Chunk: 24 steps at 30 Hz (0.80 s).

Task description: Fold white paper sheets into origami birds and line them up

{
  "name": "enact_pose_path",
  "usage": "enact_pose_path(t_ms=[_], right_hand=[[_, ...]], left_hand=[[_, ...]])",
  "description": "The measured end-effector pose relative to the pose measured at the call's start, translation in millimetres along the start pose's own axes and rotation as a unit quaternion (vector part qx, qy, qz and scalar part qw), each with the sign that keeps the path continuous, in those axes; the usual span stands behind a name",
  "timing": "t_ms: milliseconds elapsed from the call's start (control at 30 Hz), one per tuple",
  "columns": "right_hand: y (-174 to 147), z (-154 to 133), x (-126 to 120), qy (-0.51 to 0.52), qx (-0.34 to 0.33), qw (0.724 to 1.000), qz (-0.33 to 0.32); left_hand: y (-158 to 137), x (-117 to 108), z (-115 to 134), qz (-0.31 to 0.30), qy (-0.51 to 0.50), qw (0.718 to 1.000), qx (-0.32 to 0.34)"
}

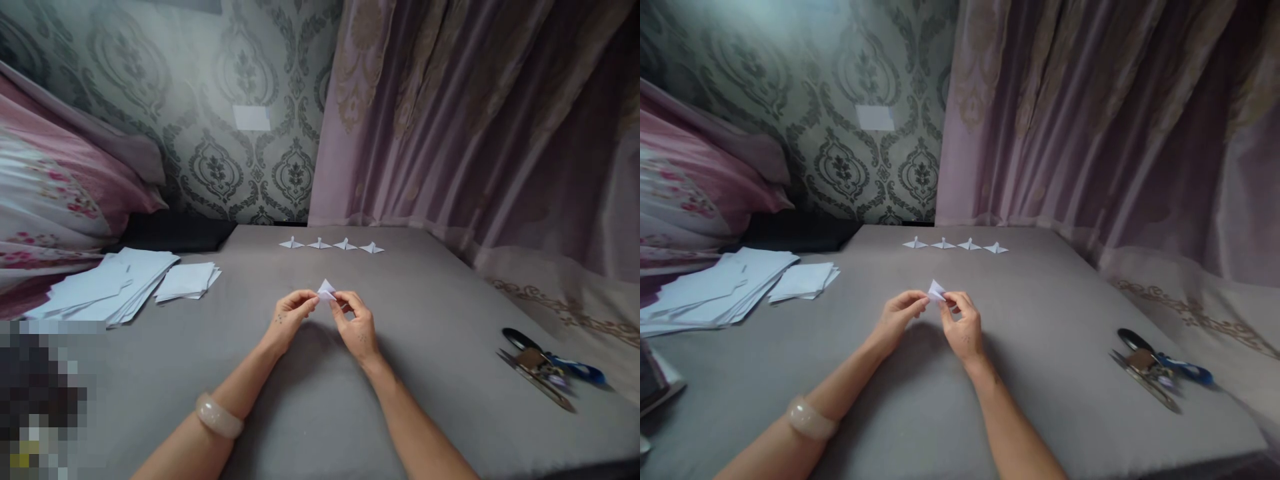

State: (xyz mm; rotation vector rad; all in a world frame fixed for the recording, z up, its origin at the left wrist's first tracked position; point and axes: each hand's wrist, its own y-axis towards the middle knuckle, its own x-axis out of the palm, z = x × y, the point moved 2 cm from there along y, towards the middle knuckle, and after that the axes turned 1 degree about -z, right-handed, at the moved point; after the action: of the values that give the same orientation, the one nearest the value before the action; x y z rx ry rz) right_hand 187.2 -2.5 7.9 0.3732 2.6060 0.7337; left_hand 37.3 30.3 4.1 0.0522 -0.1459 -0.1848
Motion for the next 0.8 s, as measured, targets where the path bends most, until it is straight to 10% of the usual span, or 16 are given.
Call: enact_pose_path(t_ms=[367, 800], right_hand=[[3, 19, 0, 0.267, 0.241, 0.932, -0.038], [1, 16, 4, 0.295, 0.265, 0.914, -0.081]], left_hand=[[0, -3, 2, -0.004, 0.006, 1.000, 0.006], [-3, 1, 2, -0.042, -0.012, 0.999, -0.017]])
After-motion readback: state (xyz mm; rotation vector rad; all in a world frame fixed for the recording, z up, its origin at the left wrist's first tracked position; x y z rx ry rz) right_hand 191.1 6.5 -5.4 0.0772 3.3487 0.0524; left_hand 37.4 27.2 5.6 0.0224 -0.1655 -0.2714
